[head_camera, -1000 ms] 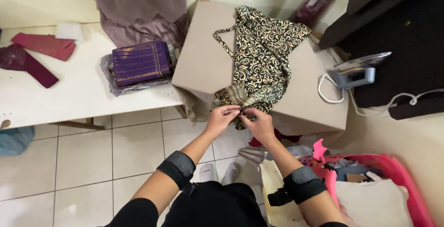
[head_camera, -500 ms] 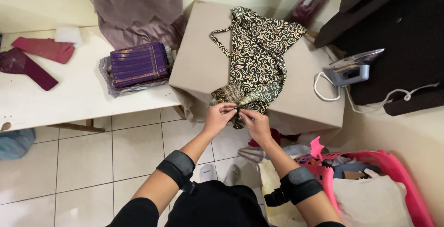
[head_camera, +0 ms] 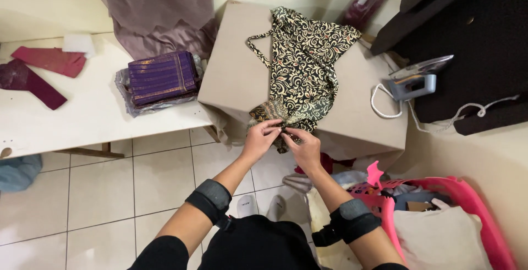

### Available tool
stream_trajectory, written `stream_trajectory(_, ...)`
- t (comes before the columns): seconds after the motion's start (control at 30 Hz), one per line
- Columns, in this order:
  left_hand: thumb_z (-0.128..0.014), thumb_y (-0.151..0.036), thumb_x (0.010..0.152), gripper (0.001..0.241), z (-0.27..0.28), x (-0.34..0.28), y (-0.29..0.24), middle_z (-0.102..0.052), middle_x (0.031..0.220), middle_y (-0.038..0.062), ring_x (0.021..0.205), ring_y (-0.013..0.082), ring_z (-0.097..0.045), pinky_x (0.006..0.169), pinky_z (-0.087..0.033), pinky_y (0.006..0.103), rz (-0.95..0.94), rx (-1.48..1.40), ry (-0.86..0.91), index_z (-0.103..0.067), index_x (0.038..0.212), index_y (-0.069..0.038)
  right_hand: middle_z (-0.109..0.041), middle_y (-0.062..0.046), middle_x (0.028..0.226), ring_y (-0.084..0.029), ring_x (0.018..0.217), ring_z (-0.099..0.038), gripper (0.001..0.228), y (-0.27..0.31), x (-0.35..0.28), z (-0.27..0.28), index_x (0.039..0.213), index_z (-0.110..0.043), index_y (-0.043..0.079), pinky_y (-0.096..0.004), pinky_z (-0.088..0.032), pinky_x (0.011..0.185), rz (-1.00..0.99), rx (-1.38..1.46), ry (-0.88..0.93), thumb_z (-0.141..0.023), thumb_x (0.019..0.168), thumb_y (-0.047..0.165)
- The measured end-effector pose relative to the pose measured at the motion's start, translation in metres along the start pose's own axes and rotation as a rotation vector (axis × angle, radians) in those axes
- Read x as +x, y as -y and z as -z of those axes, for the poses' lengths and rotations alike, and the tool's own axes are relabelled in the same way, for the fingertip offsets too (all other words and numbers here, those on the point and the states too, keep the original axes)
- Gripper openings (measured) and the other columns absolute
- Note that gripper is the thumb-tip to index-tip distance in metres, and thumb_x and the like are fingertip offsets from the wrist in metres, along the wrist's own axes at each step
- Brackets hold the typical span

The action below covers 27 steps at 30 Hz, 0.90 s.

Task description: Ironing a piece of black and gold patterned garment on a padded board.

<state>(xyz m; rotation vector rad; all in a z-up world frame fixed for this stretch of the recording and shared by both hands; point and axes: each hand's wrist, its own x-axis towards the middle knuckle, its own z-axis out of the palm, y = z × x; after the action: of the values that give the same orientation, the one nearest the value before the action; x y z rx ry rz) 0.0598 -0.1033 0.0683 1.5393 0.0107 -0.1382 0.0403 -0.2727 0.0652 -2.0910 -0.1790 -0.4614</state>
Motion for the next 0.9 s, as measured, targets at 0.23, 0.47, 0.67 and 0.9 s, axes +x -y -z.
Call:
stream_trajectory(0.23,-0.069,-0.013,0.090,0.037,0.005,-0.007,-0.016,-0.078,0.102,0.012,0.104,0.0225,-0.072,0.089,-0.059,0.0378,-0.014,0.073,0.005,-0.073,0.127,-0.016,-0.080,-0.007,0.087,-0.027,0.083,-0.076,0.015,0.013,0.003,-0.005,0.100,-0.084,0.013,-0.036,-0.061,0.075,0.084,-0.031,-0.041,-0.082,0.086,0.009)
stream_trajectory(0.47,-0.058,-0.014,0.090,0.047,0.007,-0.015,-0.037,-0.078,0.110,0.006,0.118,0.0262,-0.066,0.104,-0.051,0.0421,0.013,0.263,0.064,-0.066,0.136,-0.022,-0.080,-0.006,0.086,-0.025,0.081,-0.076,0.012,0.014,0.001,-0.007,0.097,-0.084,0.014,-0.033,-0.061,0.071,0.091,-0.102,-0.056,-0.084,0.085,0.014)
stream_trajectory(0.67,-0.049,-0.007,0.084,0.061,0.016,-0.014,-0.041,-0.077,0.113,0.003,0.124,0.0253,-0.063,0.110,-0.048,0.0420,-0.011,0.429,0.149,-0.062,0.140,-0.027,-0.079,-0.007,0.084,-0.028,0.080,-0.076,0.009,0.013,0.005,-0.007,0.097,-0.083,0.013,-0.035,-0.062,0.067,0.072,-0.123,-0.007,-0.082,0.088,0.016)
stream_trajectory(0.9,-0.070,-0.015,0.078,0.048,0.017,-0.004,0.004,-0.075,0.107,0.001,0.117,0.0307,-0.061,0.103,-0.049,0.0462,-0.181,0.493,-0.060,-0.065,0.125,-0.022,-0.078,-0.014,0.093,-0.020,0.081,-0.075,0.014,0.009,0.017,-0.006,0.103,-0.077,0.005,-0.037,-0.061,0.077,-0.248,0.235,-0.008,-0.076,0.091,0.010)
